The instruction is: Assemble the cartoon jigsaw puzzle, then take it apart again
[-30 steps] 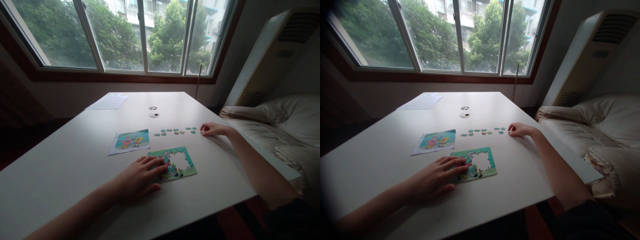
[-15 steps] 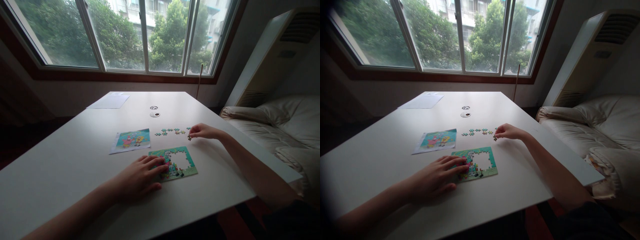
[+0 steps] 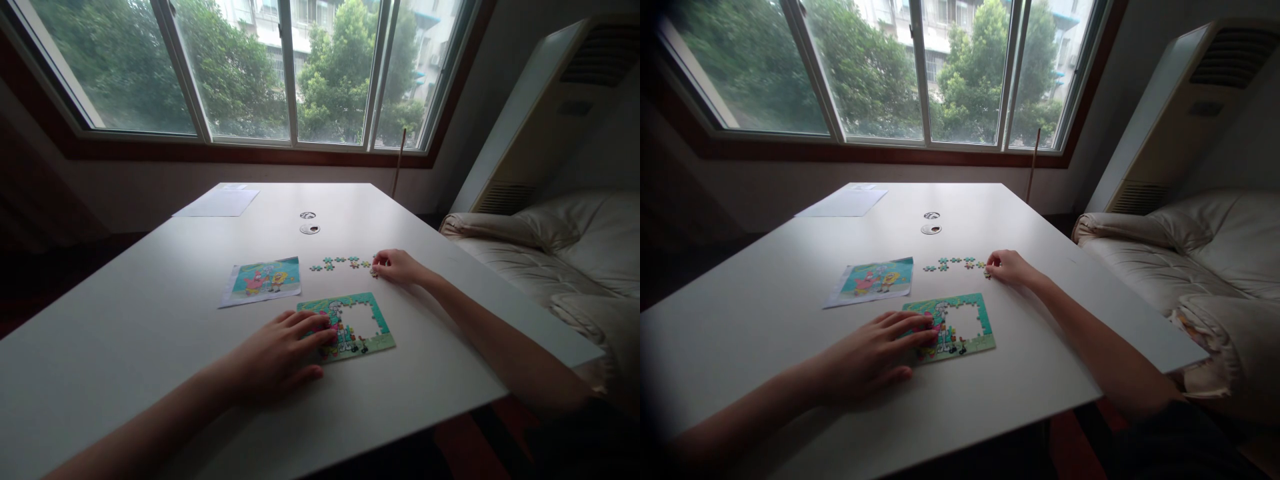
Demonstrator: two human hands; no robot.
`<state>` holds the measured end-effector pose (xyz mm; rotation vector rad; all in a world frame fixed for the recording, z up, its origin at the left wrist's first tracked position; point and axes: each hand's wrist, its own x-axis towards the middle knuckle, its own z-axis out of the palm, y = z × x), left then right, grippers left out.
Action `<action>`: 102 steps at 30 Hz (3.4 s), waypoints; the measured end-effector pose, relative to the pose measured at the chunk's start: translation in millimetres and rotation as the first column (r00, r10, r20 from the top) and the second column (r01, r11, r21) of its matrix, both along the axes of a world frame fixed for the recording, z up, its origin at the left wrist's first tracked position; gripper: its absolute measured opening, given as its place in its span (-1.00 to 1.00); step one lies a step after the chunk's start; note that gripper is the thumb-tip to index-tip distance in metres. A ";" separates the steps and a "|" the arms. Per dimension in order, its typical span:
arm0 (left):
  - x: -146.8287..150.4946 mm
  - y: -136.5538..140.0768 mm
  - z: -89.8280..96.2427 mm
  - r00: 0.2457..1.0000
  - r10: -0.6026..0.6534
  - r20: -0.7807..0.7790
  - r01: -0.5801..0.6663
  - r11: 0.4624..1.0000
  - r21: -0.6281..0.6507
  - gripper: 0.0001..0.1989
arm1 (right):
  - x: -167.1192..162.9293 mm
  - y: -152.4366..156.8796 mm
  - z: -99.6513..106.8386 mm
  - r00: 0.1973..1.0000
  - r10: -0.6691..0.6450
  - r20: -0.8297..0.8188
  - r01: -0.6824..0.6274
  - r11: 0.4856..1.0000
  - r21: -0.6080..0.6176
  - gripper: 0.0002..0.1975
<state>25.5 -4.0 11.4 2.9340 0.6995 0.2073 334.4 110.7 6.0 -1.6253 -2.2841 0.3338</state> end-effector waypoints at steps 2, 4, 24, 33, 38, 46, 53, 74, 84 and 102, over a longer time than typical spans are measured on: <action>-0.2 -0.2 -0.3 1.000 -0.002 0.003 0.002 1.000 0.005 -0.52 | -0.7 1.1 -1.4 1.000 -0.001 -0.003 0.001 0.998 0.057 -0.83; -0.3 -0.6 -0.3 1.000 -0.001 0.002 0.001 1.000 0.005 -0.52 | -1.0 2.9 -3.5 1.000 0.008 0.002 -0.008 0.994 0.112 -0.82; 0.8 -1.8 0.6 1.000 0.013 -0.014 -0.013 1.000 -0.028 -0.54 | -11.7 22.2 -8.2 0.998 -0.021 -0.064 0.018 0.999 -0.044 -0.81; 1.2 -0.7 0.6 1.000 0.008 -0.003 -0.009 1.000 -0.025 -0.54 | -13.2 15.4 -1.4 0.971 0.050 -0.233 -0.066 0.996 -0.061 -0.78; 1.0 -0.9 -0.2 1.000 0.008 -0.015 -0.009 1.000 -0.023 -0.53 | -15.5 6.5 1.7 0.861 0.080 -0.502 -0.199 0.962 -0.187 -0.77; 0.8 0.1 0.2 1.000 0.007 -0.011 -0.007 1.000 -0.024 -0.53 | -16.7 -0.6 1.9 0.814 0.035 -0.579 -0.222 0.941 -0.257 -0.82; 1.0 0.8 -1.5 1.000 0.008 -0.004 -0.008 1.000 -0.020 -0.52 | -15.2 -1.6 -0.1 0.830 0.050 -0.555 -0.224 0.942 -0.250 -0.82; 0.9 -0.6 0.0 1.000 0.012 -0.015 -0.012 1.000 0.003 -0.53 | 9.8 2.1 7.4 0.970 0.239 -0.040 -0.238 0.971 0.013 -0.81; 1.4 -1.0 0.5 1.000 0.004 0.004 -0.004 1.000 -0.009 -0.53 | 18.9 6.6 5.2 0.972 0.234 -0.015 -0.233 0.962 -0.140 -0.68; 1.1 -0.2 -0.1 1.000 0.004 -0.013 -0.005 1.000 -0.004 -0.53 | 3.7 2.9 -1.6 0.970 0.225 -0.094 -0.239 0.955 -0.174 -0.70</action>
